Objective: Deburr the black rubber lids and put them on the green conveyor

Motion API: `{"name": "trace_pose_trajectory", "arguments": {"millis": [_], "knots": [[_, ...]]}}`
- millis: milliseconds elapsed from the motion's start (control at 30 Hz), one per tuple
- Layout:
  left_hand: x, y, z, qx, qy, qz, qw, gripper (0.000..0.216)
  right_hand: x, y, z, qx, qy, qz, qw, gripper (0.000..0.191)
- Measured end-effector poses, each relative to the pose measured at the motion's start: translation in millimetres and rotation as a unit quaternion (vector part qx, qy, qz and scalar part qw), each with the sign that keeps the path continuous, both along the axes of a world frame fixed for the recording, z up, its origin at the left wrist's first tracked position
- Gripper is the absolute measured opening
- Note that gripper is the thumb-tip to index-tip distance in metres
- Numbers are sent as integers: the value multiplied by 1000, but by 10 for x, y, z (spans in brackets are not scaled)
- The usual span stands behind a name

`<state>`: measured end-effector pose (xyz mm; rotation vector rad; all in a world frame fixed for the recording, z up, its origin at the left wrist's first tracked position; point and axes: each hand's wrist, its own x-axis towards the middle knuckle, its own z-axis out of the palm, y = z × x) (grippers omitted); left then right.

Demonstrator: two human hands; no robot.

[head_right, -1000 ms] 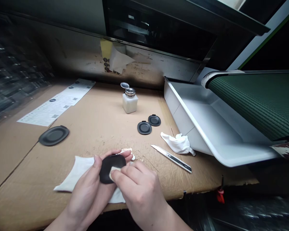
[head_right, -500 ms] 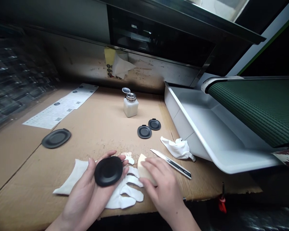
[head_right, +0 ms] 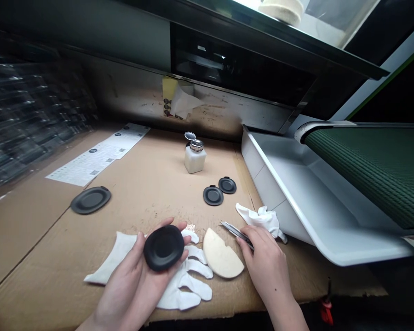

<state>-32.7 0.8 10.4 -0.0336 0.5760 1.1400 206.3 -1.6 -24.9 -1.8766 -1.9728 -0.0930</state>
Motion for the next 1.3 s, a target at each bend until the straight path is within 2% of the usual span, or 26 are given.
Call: {"name": "trace_pose_trajectory", "arguments": {"millis": [133,267,433,600,733,867,1000,1133,1233,1300], "knots": [[-13,-4,-3,-6,-1,-10,1000,40,-20,-14,17,4,-1,7,1000,15],[-18,-11,8,-2,6,-12,1000,37,-24,8,118,33,-4,36,999,19],[-13,-15,-5,2,4,-8,1000,34,9,231,274,75,-56,37,995,21],[-18,-41,-32,53,36,-27,998,31,80,535,330,16,-136,-2,991,19],[-11,-53,-13,66,61,-30,995,29,88,619,317,-16,-141,-5,990,20],[-1,-49,1,66,59,-37,995,28,91,664,275,-12,-120,6,993,16],[1,-49,5,64,62,-37,995,27,76,707,358,11,-72,51,996,21],[0,-48,28,49,60,-50,996,30,-161,604,646,71,8,102,992,21],[12,-43,57,31,71,-70,995,35,-507,463,818,80,83,216,970,16],[27,-40,77,18,90,-68,993,32,-737,397,839,70,88,287,951,18]]}}
